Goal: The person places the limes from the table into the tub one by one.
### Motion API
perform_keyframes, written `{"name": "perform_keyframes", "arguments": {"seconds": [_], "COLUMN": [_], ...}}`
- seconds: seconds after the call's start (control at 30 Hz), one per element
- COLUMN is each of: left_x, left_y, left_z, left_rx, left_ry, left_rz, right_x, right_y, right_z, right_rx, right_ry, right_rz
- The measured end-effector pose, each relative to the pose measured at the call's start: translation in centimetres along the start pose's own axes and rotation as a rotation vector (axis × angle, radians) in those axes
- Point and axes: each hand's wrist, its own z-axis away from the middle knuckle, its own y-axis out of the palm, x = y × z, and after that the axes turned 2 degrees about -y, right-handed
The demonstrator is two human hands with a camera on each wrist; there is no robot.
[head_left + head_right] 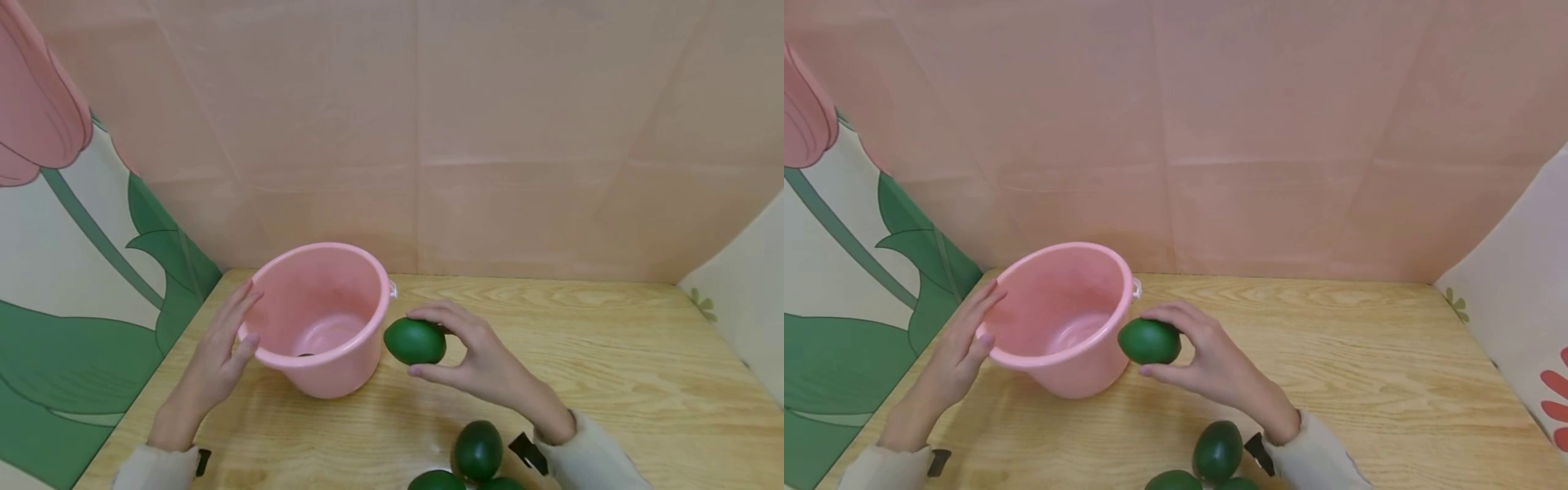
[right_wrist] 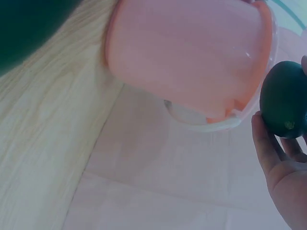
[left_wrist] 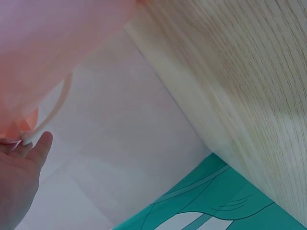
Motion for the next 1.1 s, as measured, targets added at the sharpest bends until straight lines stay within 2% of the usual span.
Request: {"name": "perform_keyframes", "arguments": {"seconds": [0.37, 0.57, 1.1], "left_x": [-0.1, -0.1, 0.1], "left_y": [-0.1, -0.1, -0.1], "left_z": [0.1, 0.1, 0.2], "left_rx": [0.009, -0.003, -0.018], "left_ry": [-0.019, -0.005, 0.027], "left_rz": [-0.003, -0.006, -0.022], "right_x": [0.6, 0.7, 1.5], "right_y": [0.0, 0.2, 0.9], "right_z": [-0.6, -1.0, -2.9], "right_rx": [-0.036, -0.041, -0.050], "right_ry": [-0.008, 0.000, -0.074], "right_rz": [0.001, 0.002, 0.038]}}
